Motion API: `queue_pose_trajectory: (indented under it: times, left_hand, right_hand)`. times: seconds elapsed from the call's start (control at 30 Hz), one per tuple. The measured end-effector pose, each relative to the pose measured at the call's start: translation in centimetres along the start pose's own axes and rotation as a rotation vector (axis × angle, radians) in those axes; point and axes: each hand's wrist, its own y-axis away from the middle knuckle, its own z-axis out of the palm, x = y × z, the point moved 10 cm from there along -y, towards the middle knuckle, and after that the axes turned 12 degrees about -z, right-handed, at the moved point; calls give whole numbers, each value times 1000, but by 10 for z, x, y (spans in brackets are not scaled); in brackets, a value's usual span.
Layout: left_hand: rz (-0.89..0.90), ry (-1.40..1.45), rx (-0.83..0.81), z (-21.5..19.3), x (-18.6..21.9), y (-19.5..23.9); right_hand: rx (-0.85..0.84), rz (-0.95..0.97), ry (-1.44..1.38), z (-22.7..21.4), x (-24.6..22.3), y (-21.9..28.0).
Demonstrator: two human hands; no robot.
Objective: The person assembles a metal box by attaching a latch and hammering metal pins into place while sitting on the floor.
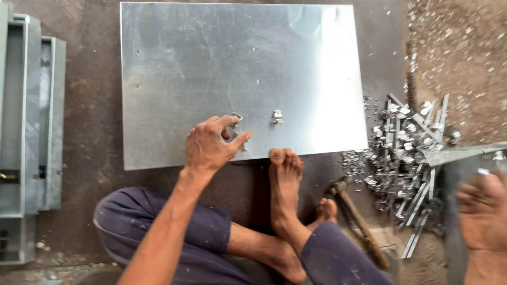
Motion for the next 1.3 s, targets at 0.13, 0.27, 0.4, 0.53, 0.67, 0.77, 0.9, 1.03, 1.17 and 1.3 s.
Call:
queue_pose_trajectory:
  times: [0.13,0.27,0.4,0.53,0.67,0.77,0.9,1.03,1.17,1.3]
  left_hand:
    - [143,-57,22,25,3,2]
    - [178,382,-10,28,-7,10]
    - [-86,832,-289,45,-23,15]
    - [-69,836,-286,39,-7,17]
    - [-5,717,-254,40,13,14]
    - [114,819,-409,48,37,12]
    - [387,271,6,41,67,-20]
    - [434,307,77,43,86,-37]
    - [-70,697,-347,72,52,-56]
    - [-143,906,-496,75,45,-37]
  right_hand:
    - [-11,339,695,114,54,53]
    - [-285,217,560,240,86,94]
    - [-364,137,356,276,95,113]
    - [-398,136,259,283,97,116]
    - [-359,165,280,269,104,113]
    - [-317,310,183,240,123,108]
    - [-236,390,-119,201,136,93]
    - [-501,363,345,216,137,102]
    - [-730,433,333,254,141,134]
    - [-716,456,286,270,145,140]
